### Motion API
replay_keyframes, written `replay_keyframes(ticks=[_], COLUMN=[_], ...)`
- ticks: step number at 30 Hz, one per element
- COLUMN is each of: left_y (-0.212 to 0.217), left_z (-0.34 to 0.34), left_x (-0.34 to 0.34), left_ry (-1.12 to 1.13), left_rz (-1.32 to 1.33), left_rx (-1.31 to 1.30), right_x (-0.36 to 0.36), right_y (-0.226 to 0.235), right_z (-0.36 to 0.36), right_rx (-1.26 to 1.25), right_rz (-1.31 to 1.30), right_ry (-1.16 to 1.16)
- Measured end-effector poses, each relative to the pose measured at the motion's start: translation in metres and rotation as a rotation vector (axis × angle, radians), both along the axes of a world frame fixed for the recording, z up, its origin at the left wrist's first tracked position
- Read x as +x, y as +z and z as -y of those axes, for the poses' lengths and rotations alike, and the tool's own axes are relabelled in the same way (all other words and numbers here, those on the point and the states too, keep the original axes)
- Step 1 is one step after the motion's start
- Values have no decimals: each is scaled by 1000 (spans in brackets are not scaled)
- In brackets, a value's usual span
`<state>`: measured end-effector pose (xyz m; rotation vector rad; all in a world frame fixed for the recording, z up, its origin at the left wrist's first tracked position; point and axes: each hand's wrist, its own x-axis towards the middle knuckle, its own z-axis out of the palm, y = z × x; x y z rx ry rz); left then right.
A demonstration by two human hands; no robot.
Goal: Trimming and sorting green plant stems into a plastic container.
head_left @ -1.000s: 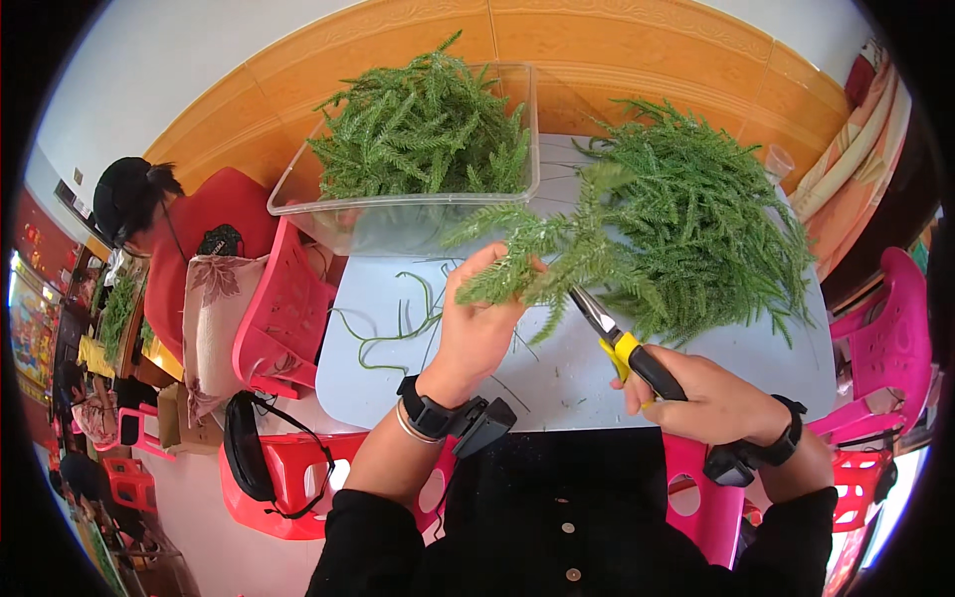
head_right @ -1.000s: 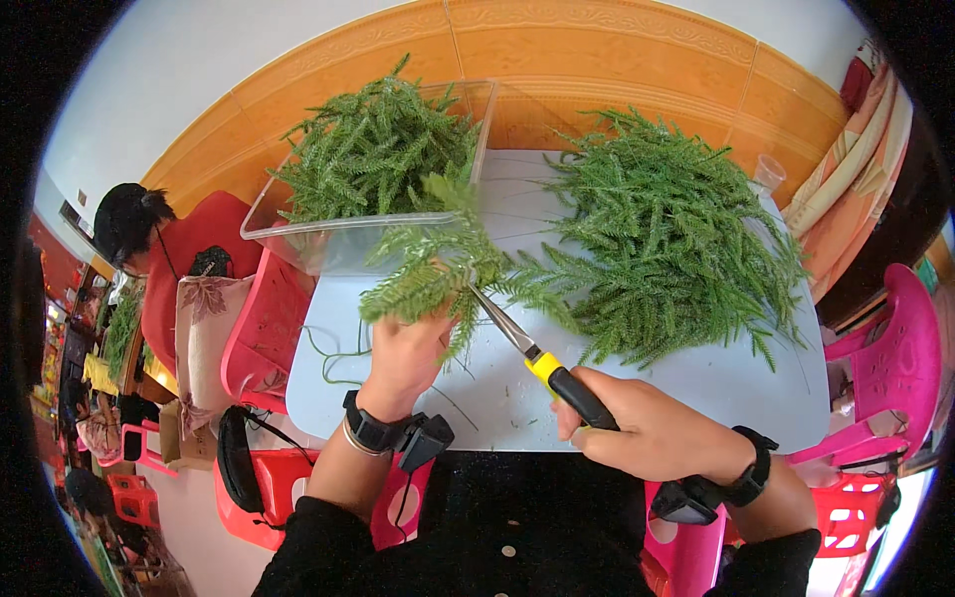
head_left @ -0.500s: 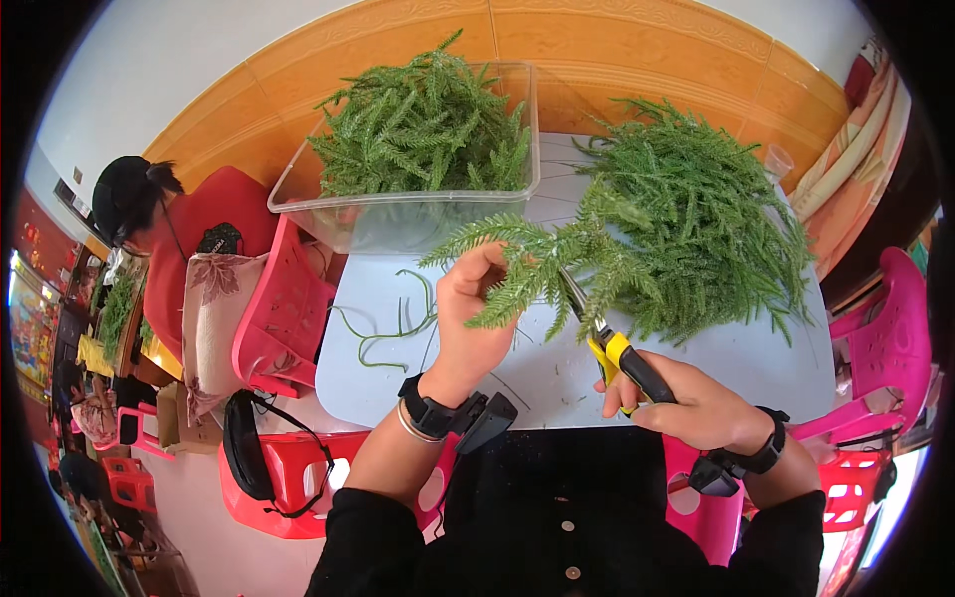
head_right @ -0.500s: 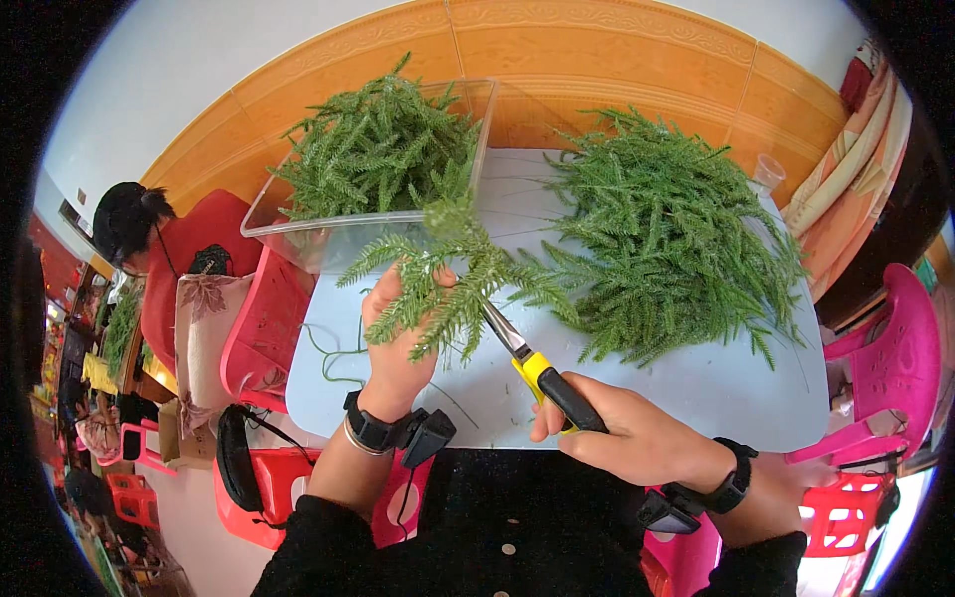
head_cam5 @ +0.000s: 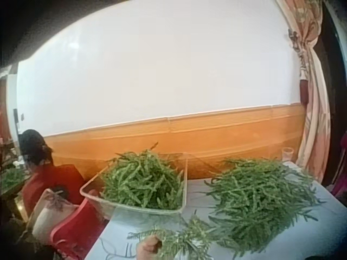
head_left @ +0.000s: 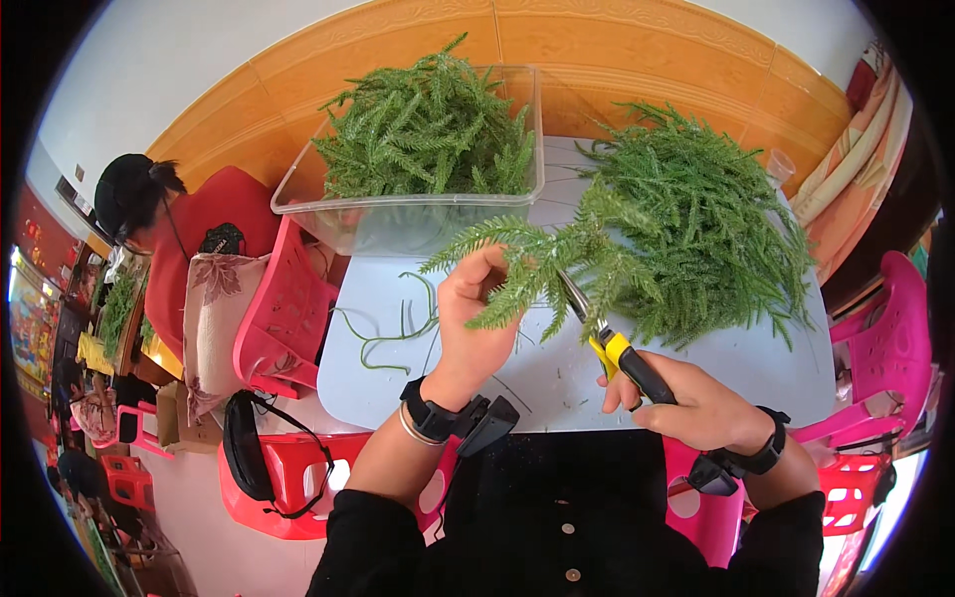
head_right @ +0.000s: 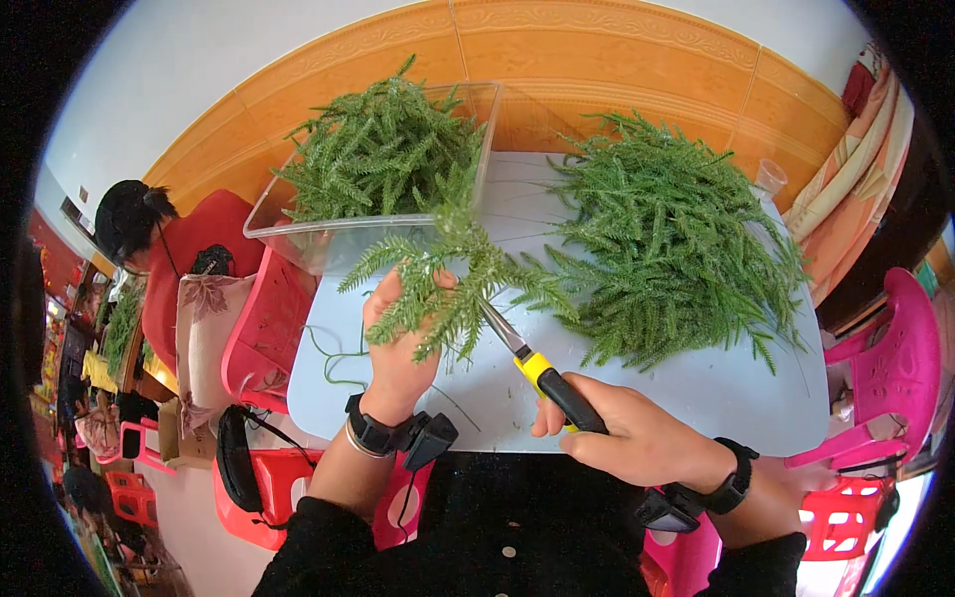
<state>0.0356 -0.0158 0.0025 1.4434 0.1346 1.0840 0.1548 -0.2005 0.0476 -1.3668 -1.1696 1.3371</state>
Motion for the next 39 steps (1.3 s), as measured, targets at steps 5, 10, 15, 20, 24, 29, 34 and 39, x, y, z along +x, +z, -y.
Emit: replay_keyframes(ticks=[5, 10, 15, 20, 24, 29, 34, 39], left_y=[-1, 2, 14, 19, 20, 23, 23, 24], left_z=[-2, 1, 6, 8, 7, 12, 16, 21], left_x=[1, 3, 0, -2, -4, 1, 1, 3], left_ry=[49, -24, -199, -346, -377, -266, -208, -211], left_rz=[-33, -44, -2, 57, 1, 61, 94, 103], left_rx=[46, -153, -440, -613, -723, -605, -552, -544], right_x=[-1, -2, -4, -2, 1, 4, -5, -11], right_y=[-2, -8, -8, -12, -11, -14, -22, -29], right_z=[1, 0, -1, 0, -1, 6, 10, 8], right_rx=[-8, 4, 27, 102, 143, 131, 146, 297], right_rz=[0, 151, 430, 661, 717, 284, 512, 581], right_ry=[-18, -70, -156, -199, -203, -230, -258, -283])
